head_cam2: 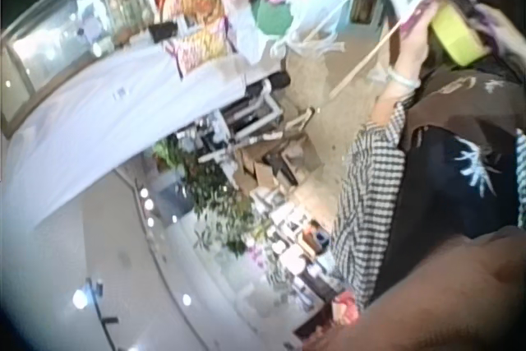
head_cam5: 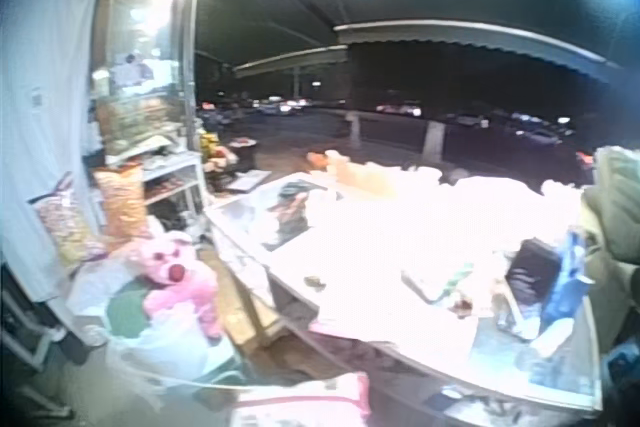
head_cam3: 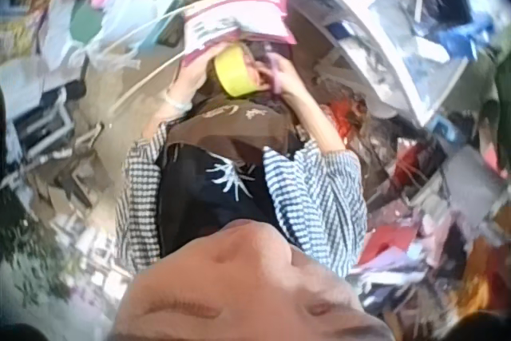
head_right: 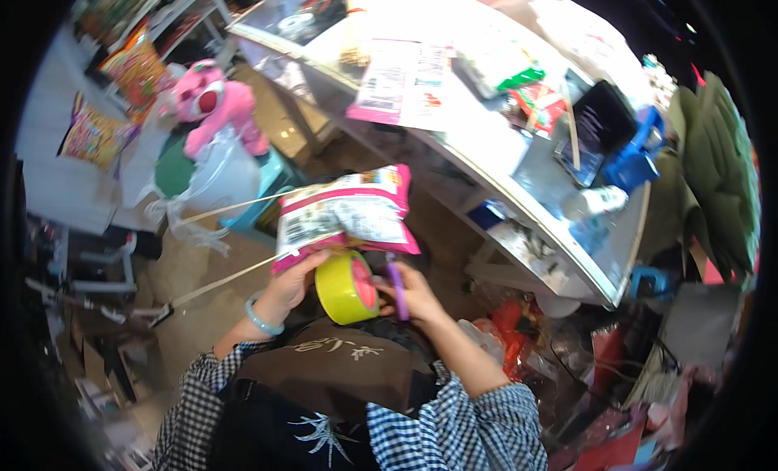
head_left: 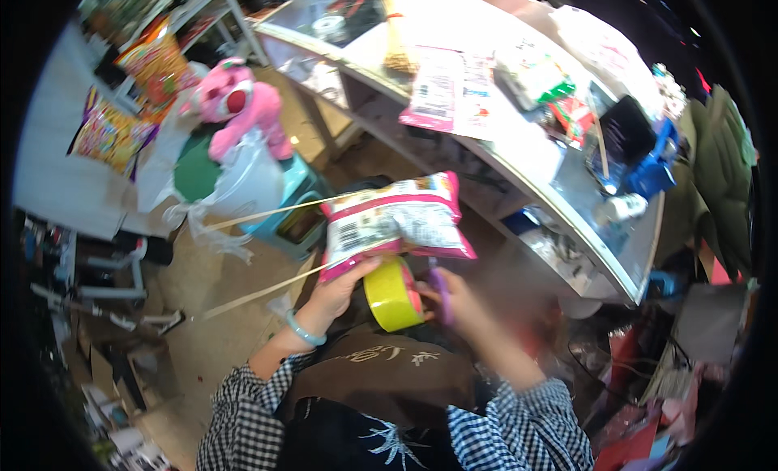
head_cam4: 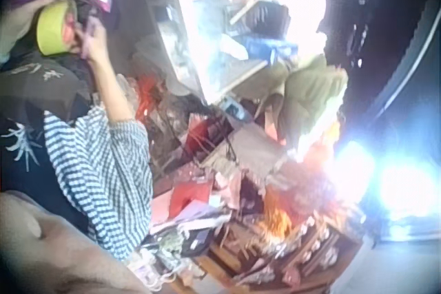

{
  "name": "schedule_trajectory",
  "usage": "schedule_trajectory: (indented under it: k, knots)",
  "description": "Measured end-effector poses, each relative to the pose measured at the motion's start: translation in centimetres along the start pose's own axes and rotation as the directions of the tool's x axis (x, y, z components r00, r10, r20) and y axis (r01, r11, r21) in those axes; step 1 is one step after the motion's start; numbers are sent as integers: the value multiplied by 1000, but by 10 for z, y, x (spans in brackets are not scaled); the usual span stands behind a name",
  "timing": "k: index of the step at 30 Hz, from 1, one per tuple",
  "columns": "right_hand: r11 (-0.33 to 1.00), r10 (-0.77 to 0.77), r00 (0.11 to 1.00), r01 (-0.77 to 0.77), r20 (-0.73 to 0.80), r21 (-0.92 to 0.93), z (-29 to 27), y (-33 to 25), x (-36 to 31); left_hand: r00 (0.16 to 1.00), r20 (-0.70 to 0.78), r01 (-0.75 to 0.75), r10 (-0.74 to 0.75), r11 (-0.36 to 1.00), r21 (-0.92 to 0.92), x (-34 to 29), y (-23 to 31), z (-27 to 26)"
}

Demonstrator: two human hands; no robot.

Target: The person attaches snack packets to wooden skewers using yellow tape and scissors. They secure each packet to a skewer, trim excess tape, and place the finished skewers into a green foam base. The process is repeated for multiple snack packets.

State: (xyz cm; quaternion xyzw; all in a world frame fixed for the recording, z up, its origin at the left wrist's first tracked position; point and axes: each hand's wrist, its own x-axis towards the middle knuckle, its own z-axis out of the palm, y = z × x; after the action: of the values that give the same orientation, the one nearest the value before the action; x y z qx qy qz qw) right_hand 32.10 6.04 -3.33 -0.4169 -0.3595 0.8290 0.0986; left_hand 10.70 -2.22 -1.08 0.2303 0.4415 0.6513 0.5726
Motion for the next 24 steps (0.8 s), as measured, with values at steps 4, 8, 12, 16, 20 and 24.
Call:
schedule_trajectory:
  k: [4,8,12,16,20,24]
  knots:
    - [666,-267,963,206,28,-717,-27,-44,-43,980,20,201,-200,976,-88,1,21,9]
    - [477,62,981,135,186,-868,-41,-93,-69,943,104,323,-316,944,-70,2,32,13]
    - [485,165,926,223,339,-845,-30,-114,-68,957,173,233,-234,972,31,3,33,19]
    - [571,241,896,181,374,-801,-17,-124,-64,950,207,213,-232,971,110,4,33,23]
    - [608,220,893,190,394,-771,-6,-129,-63,935,259,223,-242,970,101,3,36,27]
    - [605,141,888,273,438,-748,-4,-133,-65,915,287,275,-283,959,69,5,40,31]
